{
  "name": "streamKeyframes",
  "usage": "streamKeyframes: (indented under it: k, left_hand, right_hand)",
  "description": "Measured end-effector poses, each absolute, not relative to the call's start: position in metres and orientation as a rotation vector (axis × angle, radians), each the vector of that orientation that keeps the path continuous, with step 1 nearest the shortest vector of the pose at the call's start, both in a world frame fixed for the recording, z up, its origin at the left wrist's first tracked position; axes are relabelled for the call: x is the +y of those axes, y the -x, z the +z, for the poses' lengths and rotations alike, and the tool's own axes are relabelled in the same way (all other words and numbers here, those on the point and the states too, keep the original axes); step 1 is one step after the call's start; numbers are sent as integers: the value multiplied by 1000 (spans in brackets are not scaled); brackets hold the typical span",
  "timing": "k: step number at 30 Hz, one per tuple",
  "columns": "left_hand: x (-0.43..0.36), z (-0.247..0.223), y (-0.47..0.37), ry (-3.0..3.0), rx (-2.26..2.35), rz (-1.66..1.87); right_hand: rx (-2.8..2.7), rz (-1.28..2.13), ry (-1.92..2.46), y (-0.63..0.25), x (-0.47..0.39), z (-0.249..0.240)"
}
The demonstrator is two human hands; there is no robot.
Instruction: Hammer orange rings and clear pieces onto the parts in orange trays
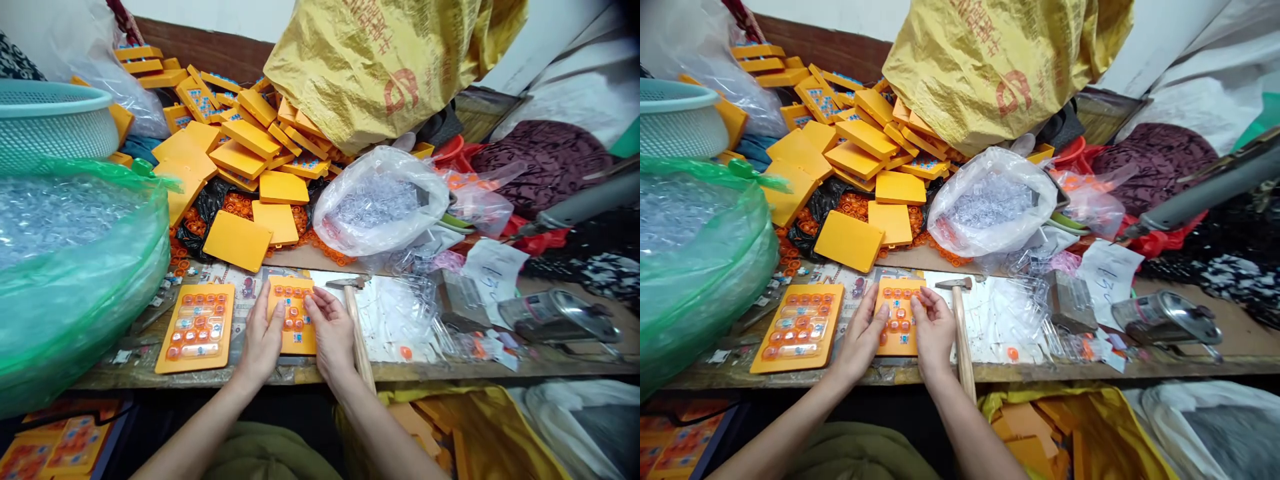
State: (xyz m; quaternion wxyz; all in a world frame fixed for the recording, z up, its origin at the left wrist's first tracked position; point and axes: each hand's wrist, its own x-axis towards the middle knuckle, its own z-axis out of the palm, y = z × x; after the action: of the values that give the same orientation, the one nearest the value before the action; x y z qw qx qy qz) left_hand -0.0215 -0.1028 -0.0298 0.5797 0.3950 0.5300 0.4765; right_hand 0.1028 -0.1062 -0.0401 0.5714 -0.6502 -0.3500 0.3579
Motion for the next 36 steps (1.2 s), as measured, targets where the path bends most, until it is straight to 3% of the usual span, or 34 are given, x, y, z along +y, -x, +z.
streamKeyframes:
  k: [5,10,25,32,36]
  left_hand:
    - [-104,-19,12,-599,1046,1260]
    - [-109,-9,14,-362,836,1105]
    - [-109,-14,26,-232,862,997]
    - [-112,-10,28,-188,834,1013]
    - [-112,-10,28,-203,827,1018]
  right_hand:
    - [-701,883,1441,-97,-107,-38]
    - [-798,883,1460,-105,-105,-33]
    - [-1406,116,2153,-246,-94,-7]
    - [-1550,140,2076,-243,-78,-4]
    - [-1606,361,1821,-196,-92,9]
